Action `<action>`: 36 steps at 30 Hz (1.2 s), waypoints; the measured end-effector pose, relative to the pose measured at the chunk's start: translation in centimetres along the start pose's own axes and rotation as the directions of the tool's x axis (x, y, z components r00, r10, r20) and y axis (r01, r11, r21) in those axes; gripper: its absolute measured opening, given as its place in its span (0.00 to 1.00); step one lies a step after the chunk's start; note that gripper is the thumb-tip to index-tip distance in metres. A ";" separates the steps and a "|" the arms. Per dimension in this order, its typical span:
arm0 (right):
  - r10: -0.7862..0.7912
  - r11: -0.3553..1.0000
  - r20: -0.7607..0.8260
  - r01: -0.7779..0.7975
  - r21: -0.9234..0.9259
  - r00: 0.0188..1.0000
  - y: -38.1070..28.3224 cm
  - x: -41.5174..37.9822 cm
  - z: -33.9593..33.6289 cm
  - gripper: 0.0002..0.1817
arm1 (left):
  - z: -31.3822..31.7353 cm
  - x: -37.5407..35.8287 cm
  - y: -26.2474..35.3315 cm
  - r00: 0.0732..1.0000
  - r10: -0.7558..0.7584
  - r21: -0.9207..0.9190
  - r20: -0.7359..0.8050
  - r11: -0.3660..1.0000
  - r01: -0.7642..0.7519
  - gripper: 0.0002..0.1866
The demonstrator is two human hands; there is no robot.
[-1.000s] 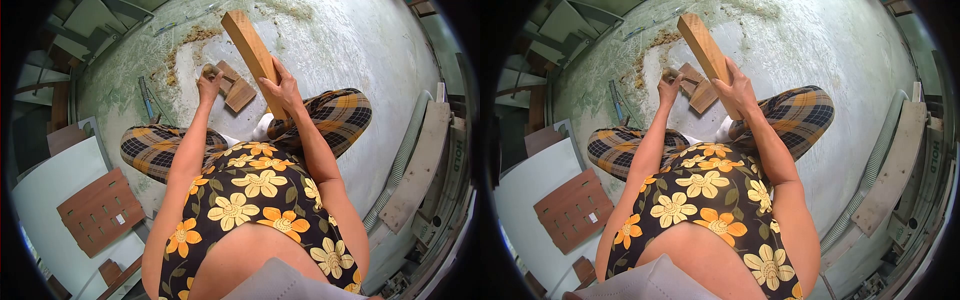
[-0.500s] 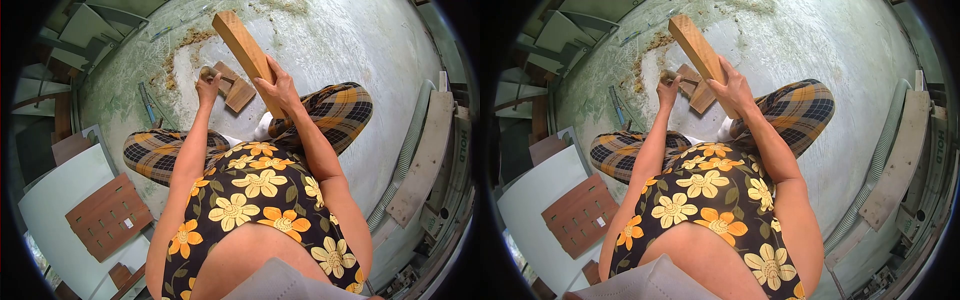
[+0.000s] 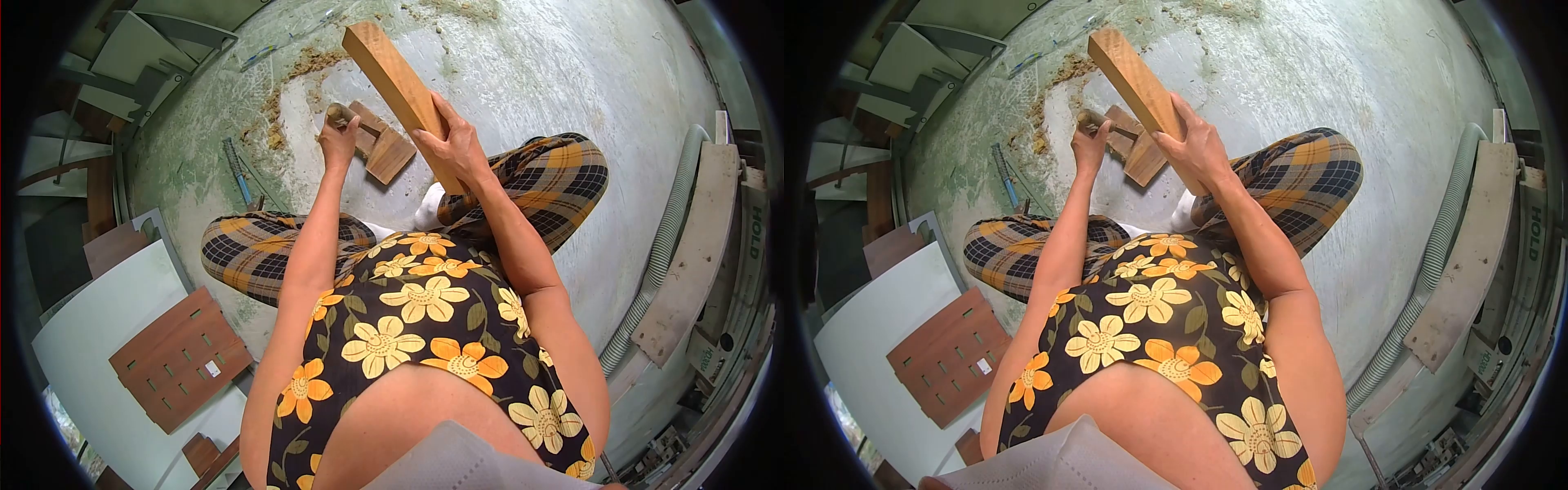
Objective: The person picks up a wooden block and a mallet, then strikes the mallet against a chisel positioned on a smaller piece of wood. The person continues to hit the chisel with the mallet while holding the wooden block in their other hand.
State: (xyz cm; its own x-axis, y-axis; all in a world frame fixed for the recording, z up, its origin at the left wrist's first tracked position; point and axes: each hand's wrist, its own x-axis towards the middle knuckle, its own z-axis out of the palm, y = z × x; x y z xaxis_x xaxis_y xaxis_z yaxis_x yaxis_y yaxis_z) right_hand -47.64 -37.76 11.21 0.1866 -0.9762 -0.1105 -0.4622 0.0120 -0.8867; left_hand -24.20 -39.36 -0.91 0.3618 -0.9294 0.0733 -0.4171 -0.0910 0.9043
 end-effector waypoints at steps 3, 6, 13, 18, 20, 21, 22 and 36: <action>0.011 1.000 0.024 -0.010 -0.027 1.000 -0.7 0.0 -0.1 0.39 | 0.3 0.4 -1.1 1.000 0.003 0.032 0.004 0.999 -0.003 0.12; -0.031 0.995 0.034 0.034 -0.094 0.999 -1.9 0.1 -0.1 0.38 | 0.4 0.2 -0.4 0.998 0.043 0.113 -0.047 0.993 -0.037 0.13; -0.267 0.957 0.063 0.272 -0.098 0.962 -6.9 0.3 0.0 0.40 | 0.4 0.4 -0.7 0.999 -0.035 0.025 0.021 0.999 0.035 0.19; -0.073 0.921 0.216 0.148 -0.359 0.974 -5.0 0.8 2.6 0.38 | 0.5 0.1 -0.5 0.999 0.042 -0.058 0.027 0.998 -0.040 0.18; 0.025 0.872 0.234 0.094 -0.481 0.972 -5.3 0.8 2.8 0.36 | 0.7 -0.2 0.1 1.000 -0.021 0.021 -0.020 1.000 0.022 0.17; -0.027 0.882 0.237 0.135 -0.451 0.971 -5.4 1.2 2.5 0.37 | 0.9 0.0 -0.2 0.999 -0.033 -0.005 -0.025 0.999 0.033 0.16; -0.066 0.895 0.238 0.163 -0.415 0.969 -5.4 1.1 2.2 0.38 | 0.8 -0.2 -0.6 1.000 -0.003 -0.030 -0.019 1.000 0.003 0.16; -0.038 0.881 0.277 0.163 -0.443 0.960 -4.6 1.2 2.1 0.37 | 0.6 0.7 -1.4 0.994 -0.066 0.136 0.082 0.989 0.054 0.22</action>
State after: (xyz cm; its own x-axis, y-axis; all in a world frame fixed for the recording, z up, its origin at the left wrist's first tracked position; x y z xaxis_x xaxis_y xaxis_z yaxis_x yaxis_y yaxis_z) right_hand -43.47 -38.50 14.20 0.4373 -0.8775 -0.1966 -0.7612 -0.2447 -0.6006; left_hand -23.85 -40.09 -2.32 0.3185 -0.9477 -0.0214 -0.5061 -0.1891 0.8415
